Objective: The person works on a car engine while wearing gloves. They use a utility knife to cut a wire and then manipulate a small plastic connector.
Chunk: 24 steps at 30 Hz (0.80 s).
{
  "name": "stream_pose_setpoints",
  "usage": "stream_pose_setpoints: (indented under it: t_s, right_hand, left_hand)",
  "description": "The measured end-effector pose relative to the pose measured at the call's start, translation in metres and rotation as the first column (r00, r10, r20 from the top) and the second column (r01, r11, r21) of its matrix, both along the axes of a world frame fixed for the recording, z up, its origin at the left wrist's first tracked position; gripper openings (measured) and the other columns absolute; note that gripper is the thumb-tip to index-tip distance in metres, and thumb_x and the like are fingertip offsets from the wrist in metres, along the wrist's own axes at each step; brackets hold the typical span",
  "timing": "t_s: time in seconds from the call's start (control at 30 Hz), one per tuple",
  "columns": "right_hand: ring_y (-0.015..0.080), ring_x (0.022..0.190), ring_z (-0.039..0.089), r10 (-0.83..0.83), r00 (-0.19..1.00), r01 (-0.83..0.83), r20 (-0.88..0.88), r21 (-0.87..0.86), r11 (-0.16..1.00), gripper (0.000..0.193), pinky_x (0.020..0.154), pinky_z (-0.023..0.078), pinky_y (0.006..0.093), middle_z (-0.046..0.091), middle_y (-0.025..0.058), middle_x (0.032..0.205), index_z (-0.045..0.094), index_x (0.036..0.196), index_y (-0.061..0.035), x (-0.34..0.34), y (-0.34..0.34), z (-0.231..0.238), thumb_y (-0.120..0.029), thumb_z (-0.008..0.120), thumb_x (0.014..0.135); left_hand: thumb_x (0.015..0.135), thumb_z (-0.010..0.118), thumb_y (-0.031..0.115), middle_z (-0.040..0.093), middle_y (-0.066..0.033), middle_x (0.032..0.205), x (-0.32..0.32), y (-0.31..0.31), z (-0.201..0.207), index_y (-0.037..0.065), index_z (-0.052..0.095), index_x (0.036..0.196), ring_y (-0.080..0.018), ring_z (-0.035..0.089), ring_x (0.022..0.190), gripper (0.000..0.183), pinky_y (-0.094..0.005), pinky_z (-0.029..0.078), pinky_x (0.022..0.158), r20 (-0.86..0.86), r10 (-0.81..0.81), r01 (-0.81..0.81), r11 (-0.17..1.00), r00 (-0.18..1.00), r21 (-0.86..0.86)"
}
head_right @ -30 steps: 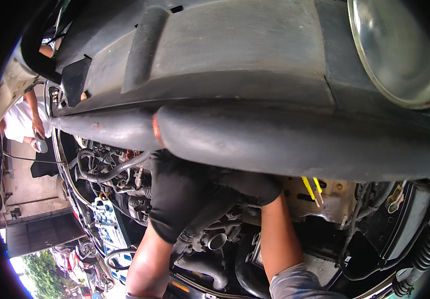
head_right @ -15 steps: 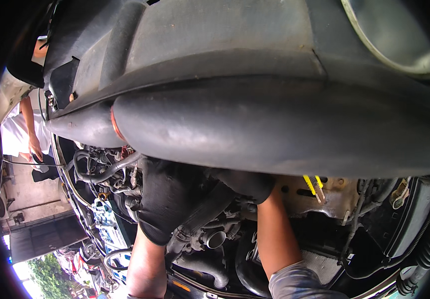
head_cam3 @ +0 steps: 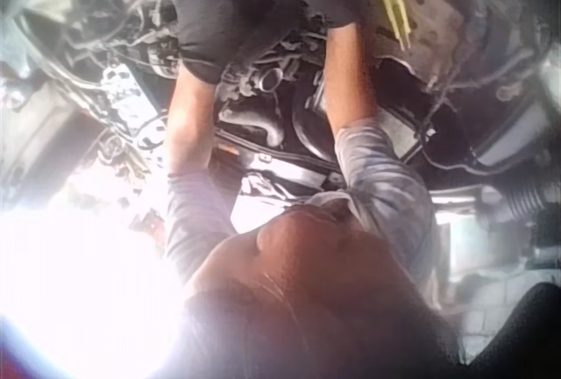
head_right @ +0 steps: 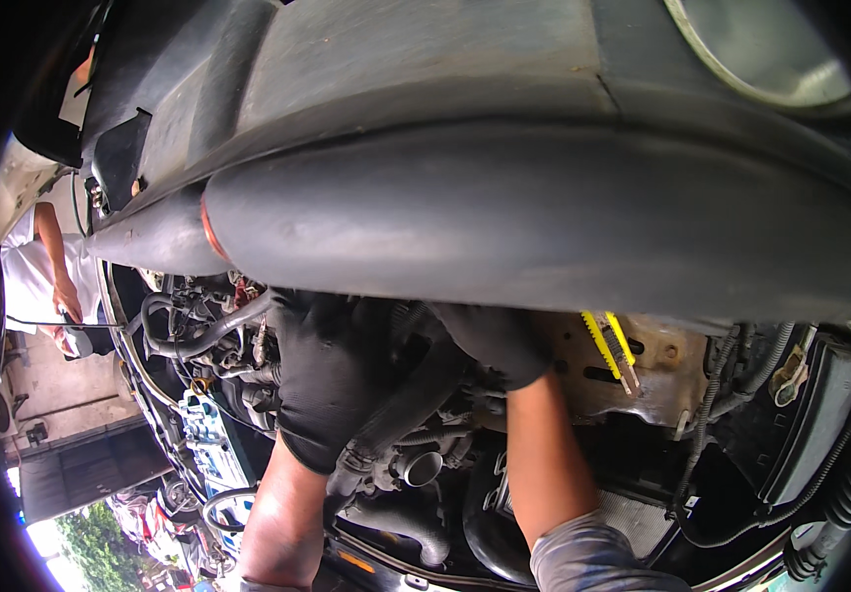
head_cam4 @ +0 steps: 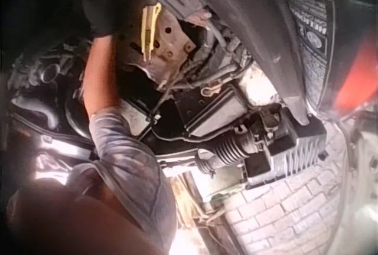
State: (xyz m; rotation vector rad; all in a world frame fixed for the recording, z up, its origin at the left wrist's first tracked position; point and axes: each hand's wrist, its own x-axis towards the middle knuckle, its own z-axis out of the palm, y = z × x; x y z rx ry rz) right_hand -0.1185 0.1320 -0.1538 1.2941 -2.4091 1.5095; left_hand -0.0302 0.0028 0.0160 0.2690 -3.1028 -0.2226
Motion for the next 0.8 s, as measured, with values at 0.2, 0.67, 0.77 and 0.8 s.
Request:
stream_pose_setpoints:
  t_s: [0.2,0.67,0.77,0.8]
  right_hand:
    - [0.0153,0.117,0.064,0.206,0.467,0.338,0.86,-0.389,0.857,0.032,0.103,0.052,0.033,0.069,0.0059,0.122,0.068,0.129,0.0,0.021,-0.033,-0.05,-0.006,0.074,0.098]
    - [0.0195,0.104,0.07,0.388,0.332,0.502,0.86,-0.509,0.699,0.027,0.093,0.057,0.0339,0.07,0.0086,0.112,0.071,0.118,-0.0015,0.028,-0.034,-0.045,-0.001,0.072,0.091]
    - [0.0195,0.106,0.069,0.492,0.237,0.52,0.838,-0.537,0.664,0.029,0.093,0.057,0.0336,0.069,0.0083,0.118,0.07,0.12,-0.0014,0.027,-0.033,-0.041,-0.001,0.071,0.092]
    - [0.0194,0.107,0.069,0.482,0.267,0.483,0.835,-0.549,0.682,0.03,0.093,0.057,0.0335,0.069,0.008,0.121,0.07,0.122,-0.0015,0.023,-0.031,-0.043,-0.001,0.071,0.092]
  left_hand:
    - [0.077,0.073,0.044,0.062,-0.0152,0.138,0.003,0.001,0.002,0.008,0.068,0.135,-0.0433,0.047,0.137,0.069,-0.0717,0.016,0.122,0.023,0.008,-0.007,0.998,1.0,-0.054]
    - [0.08,0.076,0.05,0.067,-0.0179,0.127,-0.01,0.002,0.018,0.011,0.076,0.122,-0.0417,0.057,0.127,0.058,-0.0661,0.032,0.112,-0.021,-0.068,0.066,0.996,0.997,-0.067]
    - [0.082,0.075,0.05,0.069,-0.0168,0.125,-0.006,0.0,0.013,0.01,0.077,0.119,-0.0402,0.058,0.126,0.054,-0.0646,0.035,0.109,-0.013,-0.037,0.037,0.998,0.999,-0.045]
    - [0.083,0.075,0.047,0.069,-0.0162,0.124,-0.007,0.0,0.014,0.01,0.077,0.118,-0.0395,0.059,0.124,0.052,-0.0636,0.037,0.108,-0.017,-0.04,0.039,0.998,0.999,-0.044]
